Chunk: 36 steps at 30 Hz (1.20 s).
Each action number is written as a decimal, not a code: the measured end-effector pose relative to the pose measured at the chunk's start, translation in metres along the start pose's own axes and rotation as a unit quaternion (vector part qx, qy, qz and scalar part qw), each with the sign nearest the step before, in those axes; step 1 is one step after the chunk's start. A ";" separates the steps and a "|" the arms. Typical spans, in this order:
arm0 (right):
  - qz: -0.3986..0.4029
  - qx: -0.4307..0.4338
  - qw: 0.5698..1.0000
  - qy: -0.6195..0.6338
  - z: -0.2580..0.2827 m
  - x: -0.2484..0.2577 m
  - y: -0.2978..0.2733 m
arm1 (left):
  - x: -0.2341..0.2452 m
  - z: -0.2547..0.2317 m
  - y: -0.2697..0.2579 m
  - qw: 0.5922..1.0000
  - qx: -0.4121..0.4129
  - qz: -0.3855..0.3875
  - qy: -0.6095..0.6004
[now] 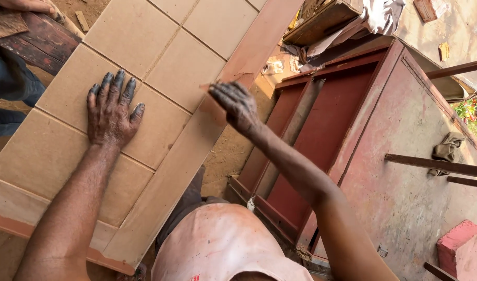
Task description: The person holds a wooden door panel and spreads filler along its edges and surfaces using a small block and by hand.
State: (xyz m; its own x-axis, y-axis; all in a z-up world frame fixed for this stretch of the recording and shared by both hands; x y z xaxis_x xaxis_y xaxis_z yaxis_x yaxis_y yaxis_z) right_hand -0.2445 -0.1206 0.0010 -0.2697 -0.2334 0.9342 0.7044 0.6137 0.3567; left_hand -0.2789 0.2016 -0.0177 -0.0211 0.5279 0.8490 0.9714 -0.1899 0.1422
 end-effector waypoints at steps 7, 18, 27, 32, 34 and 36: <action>0.075 0.033 0.996 0.038 0.009 -0.004 -0.005 | -0.002 0.002 -0.001 1.000 0.003 0.010 0.014; 0.160 -0.315 0.933 -0.062 -0.156 -0.031 0.041 | -0.006 0.005 -0.004 1.000 0.009 0.021 0.011; 0.264 -0.190 0.946 -0.006 0.096 -0.001 0.004 | -0.009 0.009 -0.002 1.000 0.007 0.025 0.009; 0.171 -0.113 0.977 0.056 0.199 0.043 -0.022 | -0.007 0.007 -0.003 1.000 0.004 0.027 0.011; 0.184 -0.097 0.976 0.070 0.218 0.049 -0.031 | -0.006 0.006 -0.003 1.000 0.002 0.026 0.011; 0.133 -0.086 0.983 0.096 0.208 0.053 -0.036 | -0.006 0.004 -0.002 1.000 0.003 0.026 0.011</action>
State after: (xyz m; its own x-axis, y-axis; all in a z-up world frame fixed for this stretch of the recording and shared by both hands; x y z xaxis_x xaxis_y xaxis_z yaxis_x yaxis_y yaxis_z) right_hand -0.4206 0.0018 0.0375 0.0574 -0.2302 0.9715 0.8378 0.5402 0.0785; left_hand -0.2798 0.2026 -0.0251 0.0245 0.4999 0.8657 0.9728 -0.2113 0.0945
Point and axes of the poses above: each hand's wrist, its own y-axis towards the middle knuckle, its own x-axis out of the back of the hand, z = x × y, the point moved 4 cm from there along y, towards the middle knuckle, and after that the axes turned 8 degrees about -y, right-handed, at the moved point
